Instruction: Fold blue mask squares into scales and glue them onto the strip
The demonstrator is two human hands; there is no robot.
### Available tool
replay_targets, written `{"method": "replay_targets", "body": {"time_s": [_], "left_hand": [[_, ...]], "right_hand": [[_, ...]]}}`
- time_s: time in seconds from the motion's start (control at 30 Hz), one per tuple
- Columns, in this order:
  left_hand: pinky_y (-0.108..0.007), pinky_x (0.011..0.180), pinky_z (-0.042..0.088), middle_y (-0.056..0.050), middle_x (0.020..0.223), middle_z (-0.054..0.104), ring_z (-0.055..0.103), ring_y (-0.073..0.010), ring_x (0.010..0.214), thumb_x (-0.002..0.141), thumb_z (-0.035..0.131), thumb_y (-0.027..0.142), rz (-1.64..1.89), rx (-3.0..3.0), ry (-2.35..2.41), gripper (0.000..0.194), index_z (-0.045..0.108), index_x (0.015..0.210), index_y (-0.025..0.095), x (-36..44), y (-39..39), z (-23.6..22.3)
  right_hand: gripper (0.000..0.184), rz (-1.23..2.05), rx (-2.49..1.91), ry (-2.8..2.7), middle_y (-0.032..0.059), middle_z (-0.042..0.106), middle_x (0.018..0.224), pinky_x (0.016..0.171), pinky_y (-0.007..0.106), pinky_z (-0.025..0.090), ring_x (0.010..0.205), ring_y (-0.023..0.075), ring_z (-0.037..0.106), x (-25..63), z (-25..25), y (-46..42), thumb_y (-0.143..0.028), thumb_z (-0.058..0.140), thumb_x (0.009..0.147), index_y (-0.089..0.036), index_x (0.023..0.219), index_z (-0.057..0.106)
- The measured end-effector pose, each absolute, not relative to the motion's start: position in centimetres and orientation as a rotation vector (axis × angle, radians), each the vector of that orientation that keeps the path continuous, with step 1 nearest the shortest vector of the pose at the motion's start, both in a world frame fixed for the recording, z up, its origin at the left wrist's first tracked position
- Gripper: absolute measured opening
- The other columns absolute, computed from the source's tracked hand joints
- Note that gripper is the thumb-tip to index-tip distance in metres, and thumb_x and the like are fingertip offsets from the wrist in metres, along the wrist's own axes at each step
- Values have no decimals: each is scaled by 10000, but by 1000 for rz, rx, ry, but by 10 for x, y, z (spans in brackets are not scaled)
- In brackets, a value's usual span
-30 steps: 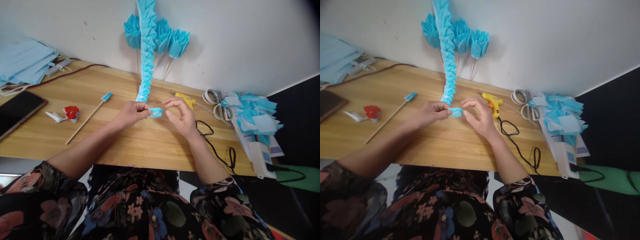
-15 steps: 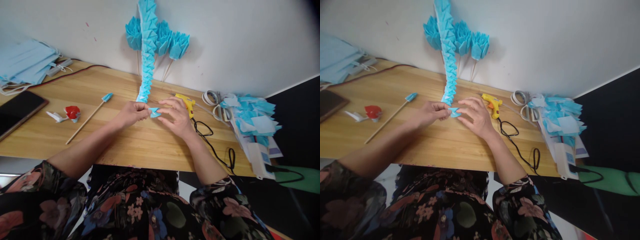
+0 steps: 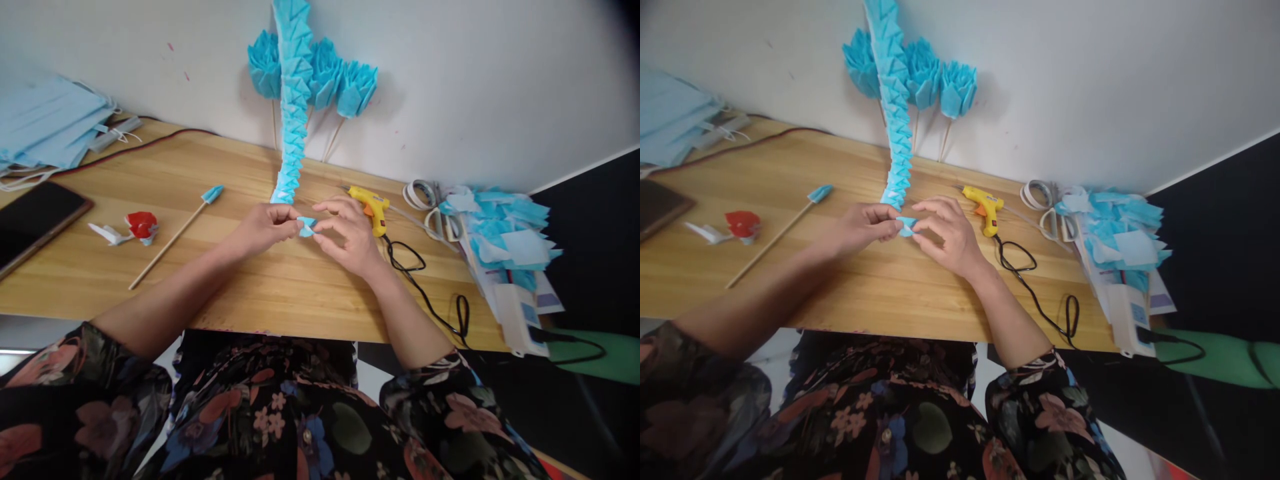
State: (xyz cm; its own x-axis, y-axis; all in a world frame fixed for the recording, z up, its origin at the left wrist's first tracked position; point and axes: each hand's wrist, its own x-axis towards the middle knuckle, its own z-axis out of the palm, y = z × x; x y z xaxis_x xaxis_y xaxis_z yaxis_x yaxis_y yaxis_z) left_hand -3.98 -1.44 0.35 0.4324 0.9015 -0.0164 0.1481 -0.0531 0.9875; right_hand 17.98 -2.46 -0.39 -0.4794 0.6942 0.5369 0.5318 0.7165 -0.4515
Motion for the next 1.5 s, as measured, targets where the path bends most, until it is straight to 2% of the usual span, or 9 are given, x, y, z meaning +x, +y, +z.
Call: {"method": "replay_targets", "body": {"time_s": [0.2, 0.47, 0.57, 0.87, 0.97, 1.1, 1.23, 1.37, 1.5], "left_hand": [[-254, 563, 306, 45, 586, 478, 394, -96, 566, 792, 677, 333, 831, 1575, 928, 174, 657, 732, 171, -39, -14, 4], [-244, 542, 298, 34, 600, 519, 396, -90, 564, 766, 701, 365, 875, 1531, 916, 200, 679, 751, 167, -38, -12, -1], [-242, 528, 291, 36, 590, 509, 387, -86, 549, 766, 711, 381, 888, 1540, 914, 218, 677, 748, 167, -38, -12, -3], [-243, 518, 294, 43, 578, 500, 394, -88, 539, 798, 691, 411, 897, 1570, 956, 242, 687, 759, 173, -38, -13, -2], [-245, 508, 278, 48, 562, 478, 376, -85, 525, 799, 691, 411, 893, 1579, 964, 242, 683, 748, 175, -37, -13, -3], [-239, 502, 269, 46, 557, 480, 365, -83, 524, 785, 700, 405, 885, 1561, 981, 236, 668, 736, 177, -36, -13, -4], [-239, 531, 320, 33, 580, 517, 421, -90, 546, 772, 708, 401, 905, 1517, 991, 237, 664, 727, 173, -36, -13, -4], [-245, 566, 374, 31, 595, 533, 450, -94, 552, 795, 700, 376, 931, 1447, 1009, 222, 640, 698, 186, -38, -12, 0], [-251, 572, 394, 29, 590, 530, 454, -99, 552, 808, 697, 388, 960, 1413, 1028, 250, 621, 670, 194, -38, -13, 1]], "right_hand": [[58, 405, -949, -2077, 56, 721, 1156, 1027, 512, 464, 1114, 255, 646, 177, -7, -26, -273, 631, 885, -265, 829, 647], [114, 911, -1051, -1786, 45, 737, 1017, 909, 387, 544, 953, 193, 686, 171, -14, -27, -350, 653, 851, -242, 865, 620], [113, 911, -1062, -1772, 34, 727, 950, 881, 377, 541, 901, 186, 677, 171, -15, -28, -344, 657, 846, -237, 863, 624], [118, 826, -1111, -1795, 25, 720, 920, 860, 376, 529, 860, 181, 662, 170, -13, -28, -333, 661, 838, -234, 895, 632], [209, 821, -1111, -1740, 21, 688, 949, 849, 369, 533, 859, 171, 649, 170, -17, -28, -330, 674, 826, -244, 1000, 596], [510, 897, -1045, -1691, 17, 660, 990, 880, 364, 547, 881, 161, 640, 170, -20, -26, -319, 684, 823, -269, 1294, 493], [663, 1086, -953, -1623, 36, 665, 1052, 885, 374, 569, 940, 180, 651, 174, -18, -23, -455, 679, 851, -293, 1437, 416], [697, 1292, -942, -1493, 62, 682, 1156, 906, 420, 584, 1069, 219, 661, 177, -16, -20, -610, 608, 867, -315, 1469, 418], [611, 1406, -959, -1409, 60, 712, 1134, 862, 394, 594, 1052, 222, 672, 173, -18, -21, -529, 750, 789, -291, 1326, 580]]}}
